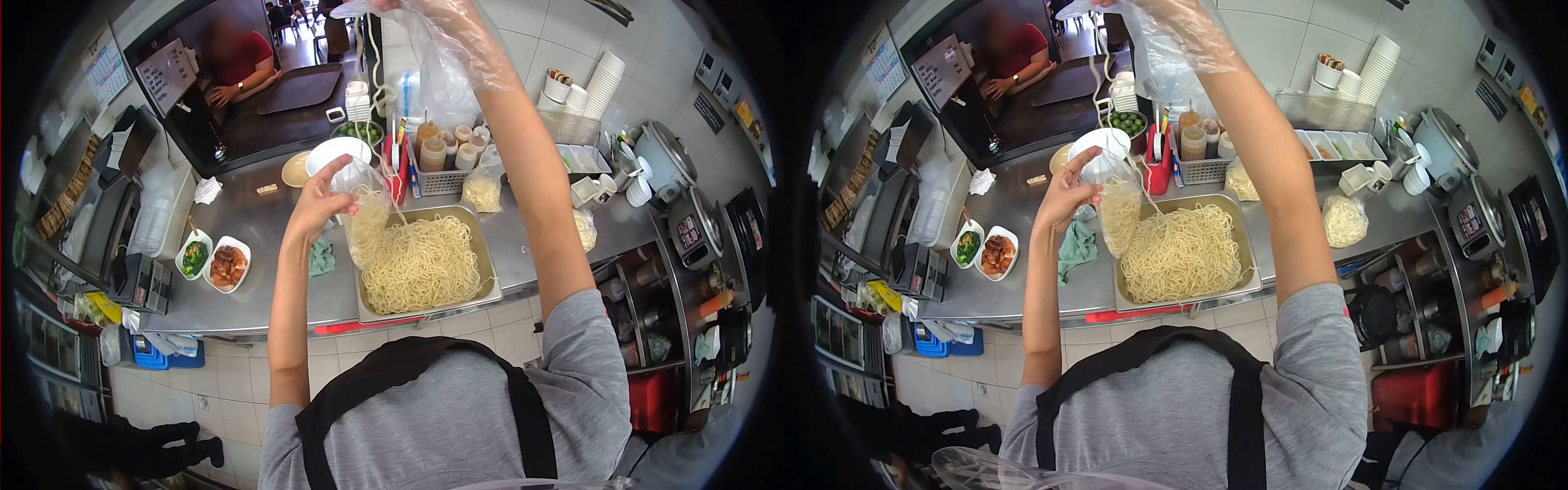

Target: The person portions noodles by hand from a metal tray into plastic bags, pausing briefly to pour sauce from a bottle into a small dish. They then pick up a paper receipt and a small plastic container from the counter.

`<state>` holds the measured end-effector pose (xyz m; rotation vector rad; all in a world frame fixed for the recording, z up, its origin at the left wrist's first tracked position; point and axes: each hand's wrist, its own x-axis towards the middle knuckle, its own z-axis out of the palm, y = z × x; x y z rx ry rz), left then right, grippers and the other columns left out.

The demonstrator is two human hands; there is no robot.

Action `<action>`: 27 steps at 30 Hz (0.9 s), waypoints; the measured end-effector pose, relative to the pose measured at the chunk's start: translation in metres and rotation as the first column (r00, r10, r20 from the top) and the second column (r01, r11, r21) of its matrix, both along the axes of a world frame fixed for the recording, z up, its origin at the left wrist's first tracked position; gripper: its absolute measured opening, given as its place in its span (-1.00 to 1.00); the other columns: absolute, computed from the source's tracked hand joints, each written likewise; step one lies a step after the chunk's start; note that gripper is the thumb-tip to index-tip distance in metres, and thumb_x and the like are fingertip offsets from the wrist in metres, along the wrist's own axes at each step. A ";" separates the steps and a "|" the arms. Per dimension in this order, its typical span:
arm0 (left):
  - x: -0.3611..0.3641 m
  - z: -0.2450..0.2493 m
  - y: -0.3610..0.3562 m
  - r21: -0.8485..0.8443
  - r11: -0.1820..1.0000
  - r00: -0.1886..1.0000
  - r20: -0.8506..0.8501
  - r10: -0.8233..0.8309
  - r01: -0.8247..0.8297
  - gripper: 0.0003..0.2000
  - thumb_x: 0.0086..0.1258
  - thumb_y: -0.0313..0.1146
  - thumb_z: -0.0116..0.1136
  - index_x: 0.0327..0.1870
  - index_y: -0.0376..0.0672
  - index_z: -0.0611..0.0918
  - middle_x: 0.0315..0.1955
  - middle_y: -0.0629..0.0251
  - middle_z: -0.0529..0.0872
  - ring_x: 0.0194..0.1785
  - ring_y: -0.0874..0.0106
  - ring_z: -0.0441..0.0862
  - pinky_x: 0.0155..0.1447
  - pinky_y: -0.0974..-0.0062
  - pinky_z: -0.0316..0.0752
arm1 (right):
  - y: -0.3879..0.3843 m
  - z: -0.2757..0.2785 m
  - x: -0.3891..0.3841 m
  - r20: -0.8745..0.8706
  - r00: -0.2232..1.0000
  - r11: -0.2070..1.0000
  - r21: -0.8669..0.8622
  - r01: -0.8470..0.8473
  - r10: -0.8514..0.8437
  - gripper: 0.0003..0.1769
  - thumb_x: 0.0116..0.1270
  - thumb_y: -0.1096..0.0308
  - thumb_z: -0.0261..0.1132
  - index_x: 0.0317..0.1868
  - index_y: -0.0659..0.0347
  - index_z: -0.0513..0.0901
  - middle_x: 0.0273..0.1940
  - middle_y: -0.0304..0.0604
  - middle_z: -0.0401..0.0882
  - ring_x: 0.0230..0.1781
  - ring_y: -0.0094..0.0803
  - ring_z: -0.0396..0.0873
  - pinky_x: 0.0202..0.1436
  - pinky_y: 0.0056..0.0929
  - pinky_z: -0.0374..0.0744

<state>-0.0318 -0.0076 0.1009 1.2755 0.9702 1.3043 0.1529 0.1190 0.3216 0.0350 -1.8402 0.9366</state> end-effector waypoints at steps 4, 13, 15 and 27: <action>0.006 -0.007 0.002 -0.013 1.000 1.000 0.017 0.000 0.000 -0.30 0.03 -0.70 0.13 0.31 -0.42 0.22 0.05 0.04 0.51 -0.44 0.55 0.60 -0.33 0.63 0.55 | 0.005 0.029 -0.013 -0.023 0.999 0.999 0.002 0.046 -0.046 -0.72 0.30 0.17 0.26 -0.18 0.24 0.56 -0.38 -0.24 0.60 -0.44 -0.55 0.57 -0.36 -0.52 0.59; 0.012 -0.013 0.001 -0.032 0.999 0.996 0.087 0.011 -0.008 -0.32 0.04 -0.68 0.15 0.30 -0.40 0.24 0.16 0.08 0.43 -0.40 0.57 0.62 -0.32 0.65 0.57 | -0.030 -0.005 -0.029 0.002 1.000 0.994 -0.108 -0.021 0.021 -0.78 0.29 0.23 0.23 -0.32 0.23 0.54 -0.38 -0.24 0.57 -0.32 -0.53 0.56 -0.27 -0.54 0.56; 0.012 -0.005 -0.001 -0.026 1.000 0.995 0.102 0.014 -0.011 -0.32 0.04 -0.68 0.14 0.30 -0.39 0.24 0.21 0.11 0.38 -0.39 0.57 0.62 -0.31 0.65 0.57 | -0.047 -0.038 -0.025 0.107 0.992 0.982 -0.182 -0.039 0.060 -0.79 0.29 0.25 0.22 -0.35 0.23 0.53 -0.38 -0.23 0.56 -0.30 -0.53 0.56 -0.26 -0.54 0.55; 0.009 0.008 -0.003 -0.015 0.998 0.998 0.029 -0.057 0.058 -0.31 0.04 -0.71 0.10 0.31 -0.35 0.25 0.26 0.11 0.34 -0.45 0.62 0.57 -0.36 0.70 0.50 | -0.043 -0.209 0.037 0.673 0.584 0.889 0.388 0.244 -0.454 -0.12 -0.07 0.27 0.48 0.26 0.38 0.29 0.13 0.11 0.43 0.04 -0.26 0.49 0.16 -0.35 0.44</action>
